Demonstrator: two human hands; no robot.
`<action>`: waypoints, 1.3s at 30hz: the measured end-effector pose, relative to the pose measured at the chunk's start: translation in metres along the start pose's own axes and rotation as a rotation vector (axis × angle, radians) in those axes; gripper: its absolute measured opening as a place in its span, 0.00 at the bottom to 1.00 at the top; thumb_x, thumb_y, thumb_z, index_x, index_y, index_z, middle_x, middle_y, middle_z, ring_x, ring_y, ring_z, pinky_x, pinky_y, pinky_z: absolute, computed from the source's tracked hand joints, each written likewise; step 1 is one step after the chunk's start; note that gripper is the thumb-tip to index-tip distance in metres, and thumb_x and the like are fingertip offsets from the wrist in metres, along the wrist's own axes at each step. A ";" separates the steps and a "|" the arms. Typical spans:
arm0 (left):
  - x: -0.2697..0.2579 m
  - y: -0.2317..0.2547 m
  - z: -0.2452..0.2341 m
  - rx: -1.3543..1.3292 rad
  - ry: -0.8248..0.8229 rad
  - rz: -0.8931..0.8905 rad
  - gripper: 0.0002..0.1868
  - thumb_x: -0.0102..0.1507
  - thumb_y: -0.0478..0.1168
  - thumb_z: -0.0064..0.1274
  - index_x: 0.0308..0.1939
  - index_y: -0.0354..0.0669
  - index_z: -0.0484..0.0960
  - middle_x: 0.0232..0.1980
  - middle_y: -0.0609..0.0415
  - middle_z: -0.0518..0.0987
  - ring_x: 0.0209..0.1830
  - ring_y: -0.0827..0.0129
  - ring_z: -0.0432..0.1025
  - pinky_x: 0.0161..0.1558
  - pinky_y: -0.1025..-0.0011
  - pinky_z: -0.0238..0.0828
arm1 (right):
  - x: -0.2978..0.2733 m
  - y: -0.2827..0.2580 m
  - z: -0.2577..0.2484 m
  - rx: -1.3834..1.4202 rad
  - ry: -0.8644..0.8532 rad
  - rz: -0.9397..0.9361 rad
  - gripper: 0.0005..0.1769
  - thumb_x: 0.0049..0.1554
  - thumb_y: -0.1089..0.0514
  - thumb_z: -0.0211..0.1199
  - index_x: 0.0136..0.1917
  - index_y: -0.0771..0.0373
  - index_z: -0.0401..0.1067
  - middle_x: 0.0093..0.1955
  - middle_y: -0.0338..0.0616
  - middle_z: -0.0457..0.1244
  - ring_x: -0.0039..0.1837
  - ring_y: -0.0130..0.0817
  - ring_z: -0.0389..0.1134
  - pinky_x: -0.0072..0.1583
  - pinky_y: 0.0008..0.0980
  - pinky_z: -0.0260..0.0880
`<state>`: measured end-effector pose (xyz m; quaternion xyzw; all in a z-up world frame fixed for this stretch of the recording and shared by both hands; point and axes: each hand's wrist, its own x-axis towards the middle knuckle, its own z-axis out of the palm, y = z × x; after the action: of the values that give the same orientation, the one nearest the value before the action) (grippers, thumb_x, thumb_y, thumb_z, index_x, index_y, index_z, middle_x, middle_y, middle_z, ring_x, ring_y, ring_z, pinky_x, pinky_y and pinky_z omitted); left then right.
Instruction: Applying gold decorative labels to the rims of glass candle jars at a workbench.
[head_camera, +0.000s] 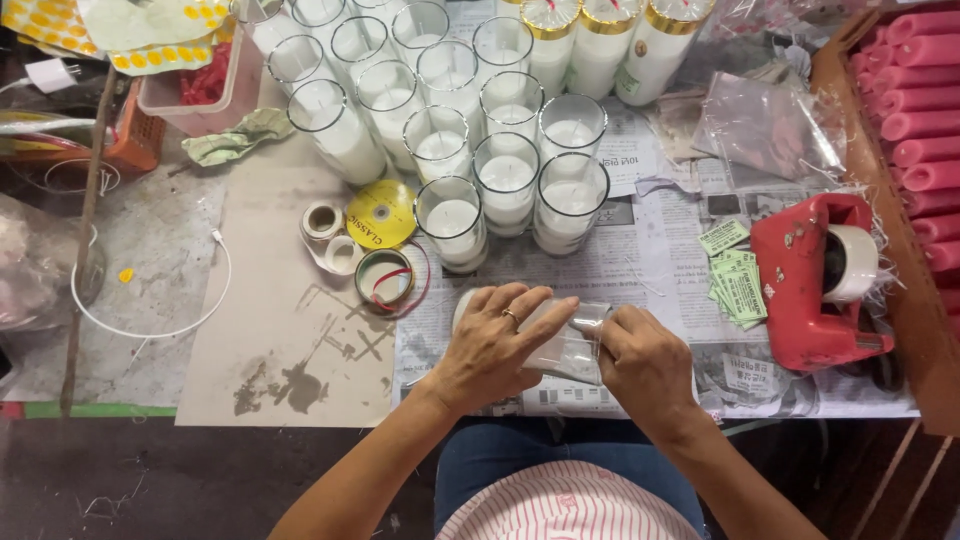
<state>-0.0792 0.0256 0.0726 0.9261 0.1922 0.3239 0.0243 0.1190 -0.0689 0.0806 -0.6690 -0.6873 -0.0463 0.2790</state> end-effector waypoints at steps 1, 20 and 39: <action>0.000 0.000 0.000 0.002 0.000 -0.003 0.55 0.37 0.41 0.68 0.72 0.56 0.71 0.58 0.50 0.77 0.57 0.53 0.71 0.55 0.56 0.66 | 0.001 -0.001 0.000 0.002 -0.002 -0.003 0.07 0.49 0.66 0.69 0.32 0.57 0.75 0.29 0.34 0.57 0.31 0.30 0.62 0.32 0.27 0.62; 0.013 -0.002 0.004 0.179 -0.141 0.103 0.62 0.31 0.34 0.74 0.71 0.57 0.69 0.54 0.48 0.75 0.51 0.51 0.71 0.54 0.53 0.66 | -0.003 0.009 0.011 0.424 -0.393 0.446 0.05 0.52 0.56 0.71 0.43 0.55 0.84 0.31 0.42 0.65 0.36 0.36 0.69 0.41 0.34 0.69; 0.037 -0.019 -0.024 0.158 -0.333 0.064 0.51 0.43 0.45 0.70 0.71 0.54 0.68 0.61 0.48 0.75 0.53 0.57 0.69 0.52 0.58 0.65 | -0.049 0.142 -0.016 0.074 -0.418 0.789 0.14 0.58 0.52 0.62 0.55 0.53 0.82 0.54 0.39 0.72 0.55 0.40 0.72 0.55 0.42 0.68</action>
<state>-0.0741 0.0553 0.1096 0.9716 0.1806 0.1504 -0.0273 0.2563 -0.1052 0.0288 -0.8645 -0.4224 0.2245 0.1541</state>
